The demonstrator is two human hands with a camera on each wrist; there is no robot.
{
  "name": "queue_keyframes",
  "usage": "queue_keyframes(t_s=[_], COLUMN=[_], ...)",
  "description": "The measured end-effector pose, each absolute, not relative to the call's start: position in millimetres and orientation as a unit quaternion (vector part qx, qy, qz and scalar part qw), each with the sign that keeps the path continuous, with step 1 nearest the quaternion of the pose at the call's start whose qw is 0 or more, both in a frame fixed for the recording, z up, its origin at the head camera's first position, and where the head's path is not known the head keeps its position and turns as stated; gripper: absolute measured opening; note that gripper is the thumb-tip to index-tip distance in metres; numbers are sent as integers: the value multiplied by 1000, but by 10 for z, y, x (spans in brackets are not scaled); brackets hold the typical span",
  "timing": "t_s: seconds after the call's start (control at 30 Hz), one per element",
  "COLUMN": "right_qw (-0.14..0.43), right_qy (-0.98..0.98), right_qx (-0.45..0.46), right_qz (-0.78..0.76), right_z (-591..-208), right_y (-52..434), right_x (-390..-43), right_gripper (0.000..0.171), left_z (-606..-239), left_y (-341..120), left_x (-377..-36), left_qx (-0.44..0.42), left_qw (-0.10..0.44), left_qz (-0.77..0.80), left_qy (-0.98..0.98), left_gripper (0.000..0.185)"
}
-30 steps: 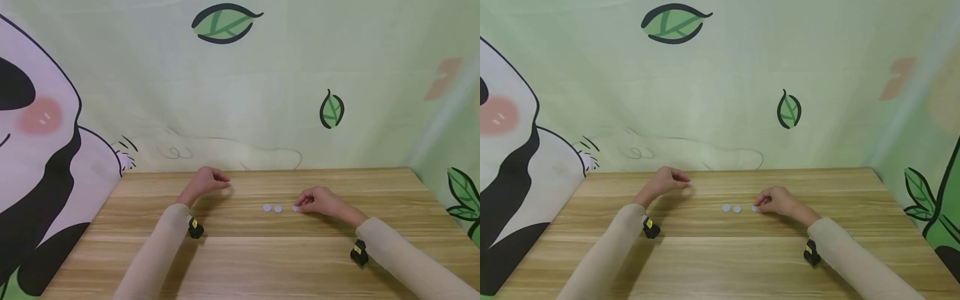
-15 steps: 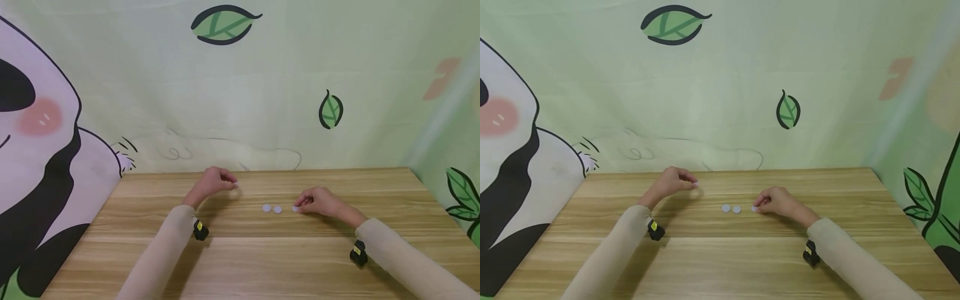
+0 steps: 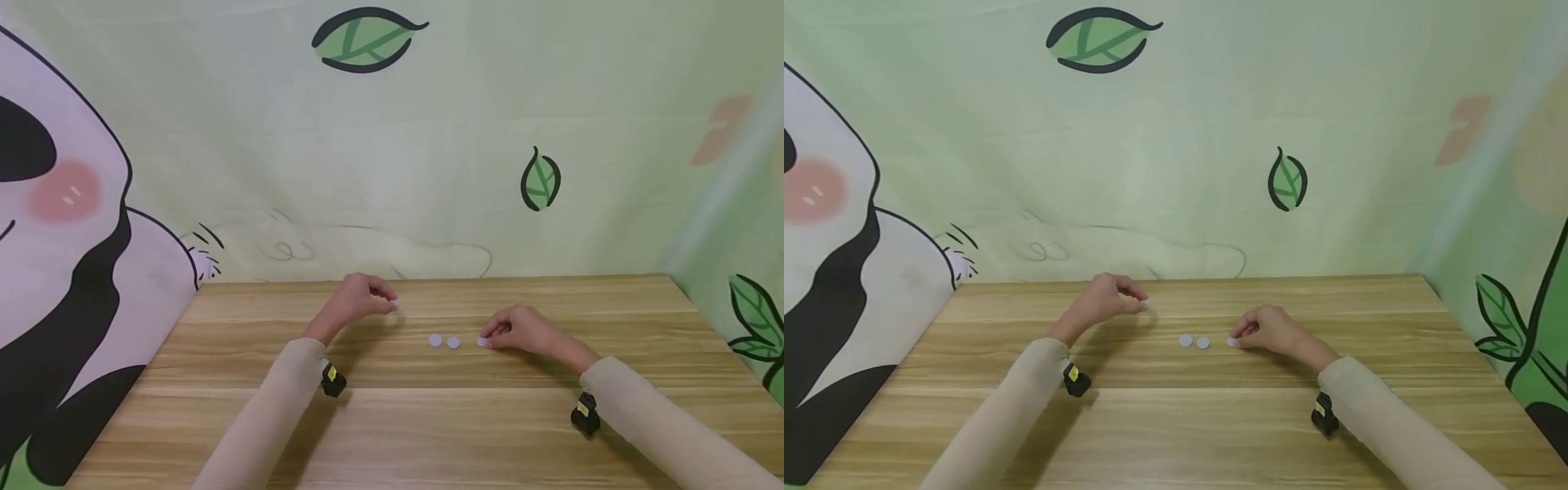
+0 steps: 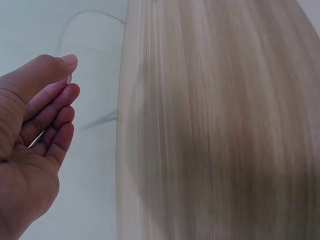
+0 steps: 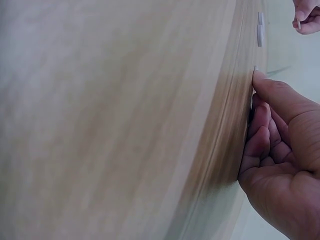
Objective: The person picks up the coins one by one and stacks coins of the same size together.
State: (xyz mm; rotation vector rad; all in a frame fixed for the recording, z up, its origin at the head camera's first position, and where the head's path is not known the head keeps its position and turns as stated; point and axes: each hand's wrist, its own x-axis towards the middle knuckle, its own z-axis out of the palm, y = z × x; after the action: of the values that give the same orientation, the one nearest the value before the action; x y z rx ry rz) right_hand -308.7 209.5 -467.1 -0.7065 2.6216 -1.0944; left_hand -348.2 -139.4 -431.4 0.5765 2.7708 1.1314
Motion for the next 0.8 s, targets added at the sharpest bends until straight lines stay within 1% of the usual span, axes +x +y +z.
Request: queue_keyframes(t_s=[0.47,0.8], right_qw=[109,106], right_qy=[895,895], right_qx=[-233,-234], right_qz=[-365,-364], right_z=[-4678,-4707], right_y=[2089,2090], right_x=[-3080,-3090], right_gripper=[10,11], left_z=[-4309,-4331], left_y=[-1231,-1174], left_x=[-3459,-3452], left_qx=[218,225], left_qw=[48,60], left_qz=[362,369], left_qy=[905,900], left_gripper=[13,10])
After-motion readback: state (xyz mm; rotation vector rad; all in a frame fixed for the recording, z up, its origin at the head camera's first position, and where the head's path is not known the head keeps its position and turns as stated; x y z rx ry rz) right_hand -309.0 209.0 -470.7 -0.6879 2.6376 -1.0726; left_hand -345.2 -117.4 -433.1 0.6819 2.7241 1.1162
